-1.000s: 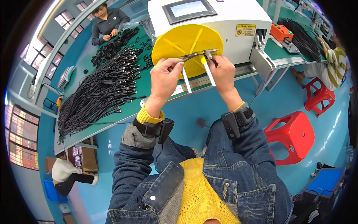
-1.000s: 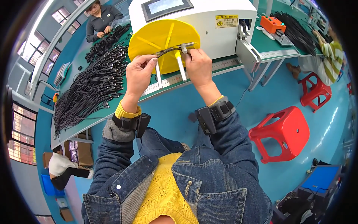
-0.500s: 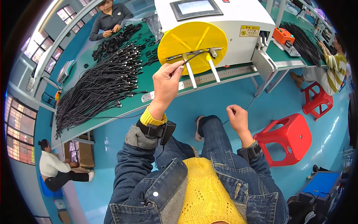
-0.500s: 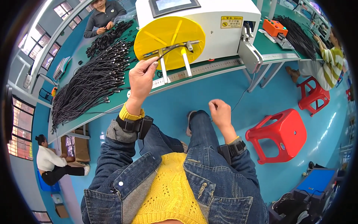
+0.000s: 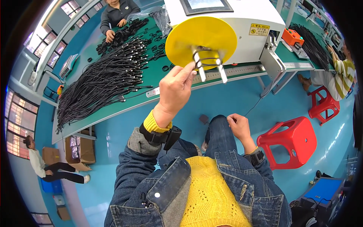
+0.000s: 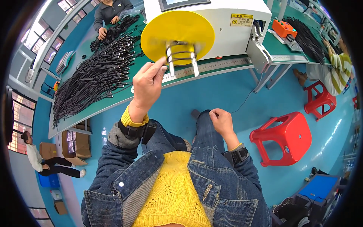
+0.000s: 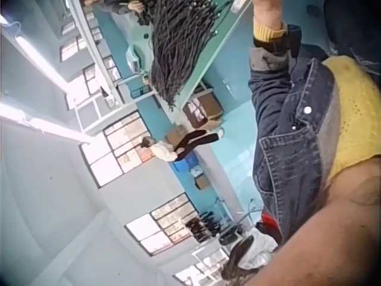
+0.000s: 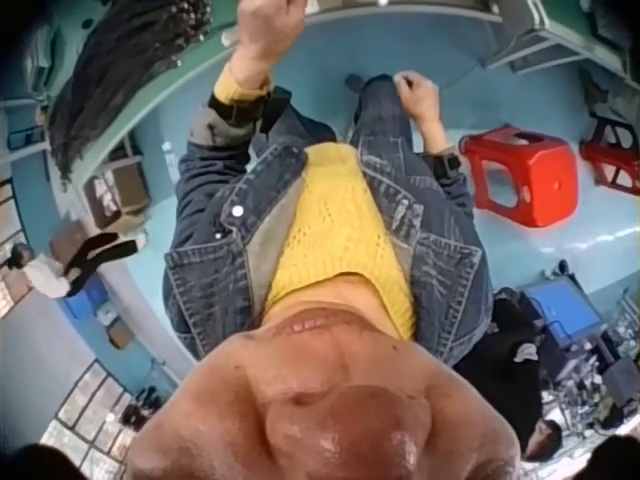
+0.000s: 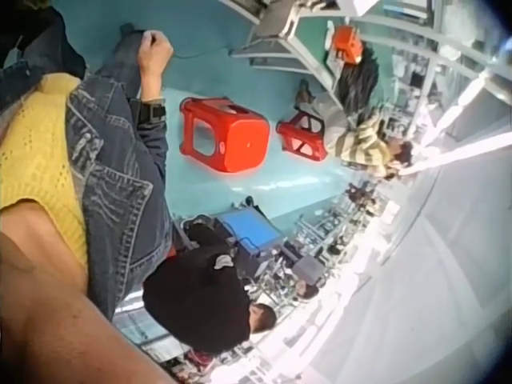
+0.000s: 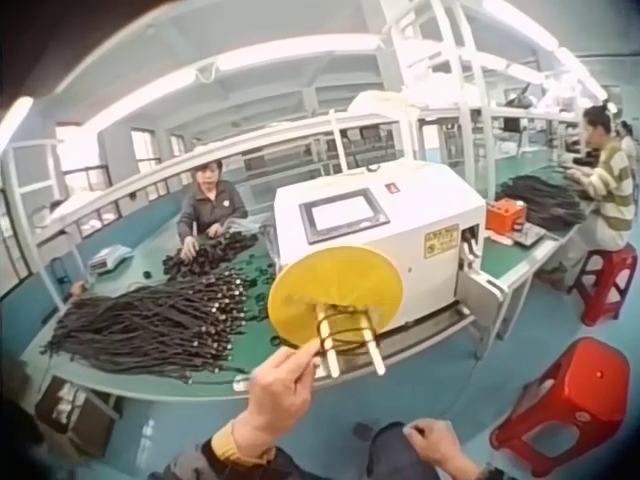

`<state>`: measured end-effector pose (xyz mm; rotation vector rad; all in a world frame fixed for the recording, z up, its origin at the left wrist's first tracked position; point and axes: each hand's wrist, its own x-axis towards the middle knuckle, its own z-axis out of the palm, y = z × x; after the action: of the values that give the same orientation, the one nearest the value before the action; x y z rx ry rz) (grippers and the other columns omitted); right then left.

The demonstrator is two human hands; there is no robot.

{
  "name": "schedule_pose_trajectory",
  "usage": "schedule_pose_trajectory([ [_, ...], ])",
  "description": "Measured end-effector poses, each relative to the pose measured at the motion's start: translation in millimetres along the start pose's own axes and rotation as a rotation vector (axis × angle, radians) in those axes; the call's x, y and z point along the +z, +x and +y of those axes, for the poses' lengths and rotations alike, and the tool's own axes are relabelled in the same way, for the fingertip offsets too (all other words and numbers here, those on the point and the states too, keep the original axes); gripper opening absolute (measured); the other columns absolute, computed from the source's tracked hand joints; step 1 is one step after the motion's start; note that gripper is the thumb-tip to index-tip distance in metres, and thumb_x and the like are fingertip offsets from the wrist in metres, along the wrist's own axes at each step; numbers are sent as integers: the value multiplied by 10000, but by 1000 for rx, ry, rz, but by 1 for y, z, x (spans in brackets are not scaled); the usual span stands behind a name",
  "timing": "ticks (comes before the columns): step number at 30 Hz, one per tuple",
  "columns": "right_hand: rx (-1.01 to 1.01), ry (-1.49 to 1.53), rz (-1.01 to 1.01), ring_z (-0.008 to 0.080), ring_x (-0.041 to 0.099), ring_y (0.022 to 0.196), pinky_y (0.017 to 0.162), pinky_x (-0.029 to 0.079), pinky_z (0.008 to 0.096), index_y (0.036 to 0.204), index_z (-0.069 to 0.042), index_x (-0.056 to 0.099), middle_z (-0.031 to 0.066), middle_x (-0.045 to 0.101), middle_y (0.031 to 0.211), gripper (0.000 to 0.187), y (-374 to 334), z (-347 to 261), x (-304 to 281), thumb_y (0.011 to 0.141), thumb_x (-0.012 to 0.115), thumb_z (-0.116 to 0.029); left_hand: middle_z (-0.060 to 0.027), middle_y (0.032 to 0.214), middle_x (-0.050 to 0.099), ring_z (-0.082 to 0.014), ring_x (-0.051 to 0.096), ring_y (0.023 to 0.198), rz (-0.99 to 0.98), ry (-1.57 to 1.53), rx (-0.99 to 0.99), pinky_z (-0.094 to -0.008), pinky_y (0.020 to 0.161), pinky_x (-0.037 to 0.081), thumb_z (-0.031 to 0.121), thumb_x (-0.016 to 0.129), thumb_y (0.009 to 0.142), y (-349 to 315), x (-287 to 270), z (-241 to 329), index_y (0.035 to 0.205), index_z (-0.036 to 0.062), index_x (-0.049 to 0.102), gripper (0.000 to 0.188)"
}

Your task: The person picks up a cable from a pile, winds it around the spindles of a machine, and removes the coiled cable before securing it with a rubber band.

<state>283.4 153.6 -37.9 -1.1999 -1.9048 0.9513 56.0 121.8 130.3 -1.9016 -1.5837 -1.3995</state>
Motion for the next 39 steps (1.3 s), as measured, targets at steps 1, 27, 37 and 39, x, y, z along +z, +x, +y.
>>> schedule_pose_trajectory([
  [1,12,5,-10,112,568,531,512,438,252,779,21,620,60,581,579,173,-1,2,1,791,562,-141,-91,680,558,-238,542,563,1,-10,1,-304,509,444,60,608,784,-2,1,1,1027,48,608,243],
  [27,-446,249,203,66,505,559,525,423,217,865,1,597,25,569,607,172,75,-132,-37,757,682,-102,-159,882,517,-281,561,750,-118,399,318,-342,632,475,97,593,766,21,10,58,1041,-45,530,316],
  [37,-427,275,32,162,556,887,761,478,288,1243,-7,392,138,526,1087,726,113,-121,-46,647,772,-171,-343,1211,358,-431,432,1080,-466,238,81,-416,904,381,146,439,878,24,-1,19,1243,-124,302,475],
  [39,-512,389,-101,201,516,1021,867,450,318,1331,5,273,152,449,1192,885,124,-112,-42,626,779,-174,-358,1230,333,-444,409,1100,-523,148,89,-424,930,359,148,419,887,27,0,15,1259,-132,270,489],
])
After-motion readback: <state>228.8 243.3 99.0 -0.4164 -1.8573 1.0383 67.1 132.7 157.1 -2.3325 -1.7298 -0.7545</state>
